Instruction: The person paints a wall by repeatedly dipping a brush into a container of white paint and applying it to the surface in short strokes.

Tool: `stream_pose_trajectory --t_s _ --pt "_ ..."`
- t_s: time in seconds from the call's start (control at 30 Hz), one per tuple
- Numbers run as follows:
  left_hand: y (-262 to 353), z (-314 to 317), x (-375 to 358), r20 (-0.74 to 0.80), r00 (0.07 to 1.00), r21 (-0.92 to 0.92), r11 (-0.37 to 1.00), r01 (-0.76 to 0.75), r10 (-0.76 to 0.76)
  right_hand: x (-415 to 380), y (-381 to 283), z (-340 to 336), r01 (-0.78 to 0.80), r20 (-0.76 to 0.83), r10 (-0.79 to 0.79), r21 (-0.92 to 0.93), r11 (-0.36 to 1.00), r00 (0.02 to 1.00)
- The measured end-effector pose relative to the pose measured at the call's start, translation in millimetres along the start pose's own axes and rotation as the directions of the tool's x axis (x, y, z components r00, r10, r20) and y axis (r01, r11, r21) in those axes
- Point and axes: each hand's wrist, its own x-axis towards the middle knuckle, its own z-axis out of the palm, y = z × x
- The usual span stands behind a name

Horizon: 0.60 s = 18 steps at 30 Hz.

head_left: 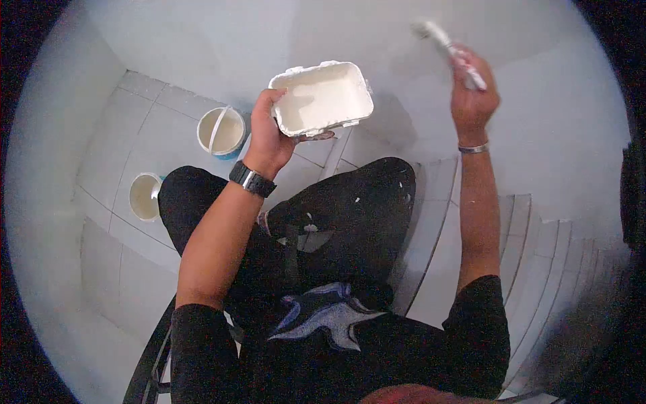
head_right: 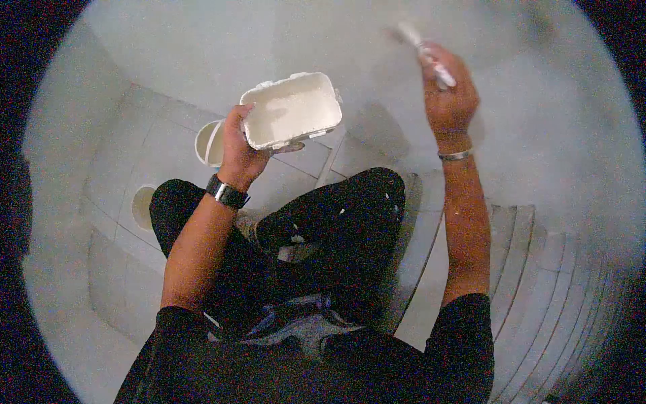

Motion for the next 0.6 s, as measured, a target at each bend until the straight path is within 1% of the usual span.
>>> stream_pose_trajectory --t_s 0.03,0.07,0.1,0.13,0.2,0.23,0.3,0.37,0.4,0.43,0.47,0.53,0.6 --pt "0.8 -0.1 -0.3 -0.001 1.0 -0.001 1.0 0.0 0.0 9.1 -1.9 -5.1 0.0 0.001 0.0 0.001 1.0 1.0" --pt "1.8 -0.5 -0.5 0.016 1.0 0.0 1.0 0.005 -0.005 16.4 -4.7 -9.3 0.142 -0.127 -0.144 -0.022 0.99 0.981" --pt "1.9 -1.5 -0.5 0.032 0.999 0.0 1.0 0.011 -0.011 18.4 -7.1 -11.0 0.277 -0.246 -0.284 -0.063 0.959 0.927" --pt "1.1 -2.9 0.3 0.03 1.0 -0.002 1.0 0.009 -0.009 15.1 -9.2 -11.0 0.278 -0.246 -0.284 -0.06 0.959 0.927" --pt "-1.7 -4.9 3.0 0.03 1.0 -0.009 1.0 0.005 -0.004 -0.4 -12.6 -7.3 0.31 -0.074 -0.325 -0.162 0.937 0.943" --pt "-1.3 -2.7 2.2 0.03 1.0 -0.008 1.0 0.007 -0.007 -14.8 -10.4 4.0 0.239 -0.049 -0.245 -0.104 0.965 0.968" --pt "1.2 1.6 -0.3 0.01 1.0 -0.019 1.0 -0.002 0.002 -42.1 -14.2 21.7 0.166 0.155 -0.136 -0.198 0.966 0.978" --pt "2.2 2.7 -1.5 0.007 1.0 -0.018 1.0 -0.002 0.002 -62.9 -18.0 39.1 0.021 0.222 -0.021 0.005 1.0 0.975" --pt "3.0 3.1 -1.3 0.006 1.0 -0.018 1.0 -0.001 0.001 -70.7 -21.2 45.0 0.023 0.217 -0.024 0.008 1.0 0.976" --pt "3.0 2.6 -0.8 0.005 1.0 -0.015 1.0 -0.006 0.006 -78.7 -25.6 49.9 -0.13 0.286 0.109 0.058 0.99 0.952" --pt "2.1 2.7 -0.7 -0.016 1.0 -0.02 1.0 -0.01 0.01 -84.5 -27.2 53.4 -0.284 0.361 0.232 0.096 0.954 0.903" --pt "-1.0 -3.6 2.4 -0.042 0.999 -0.025 1.0 -0.018 0.017 -85.8 -21.6 56.9 -0.304 0.36 0.244 0.119 0.945 0.9" --pt "-2.5 -5.9 6.5 -0.031 0.999 -0.023 0.999 -0.037 0.037 -68.0 -8.0 46.2 -0.179 0.263 0.151 0.086 0.98 0.953"
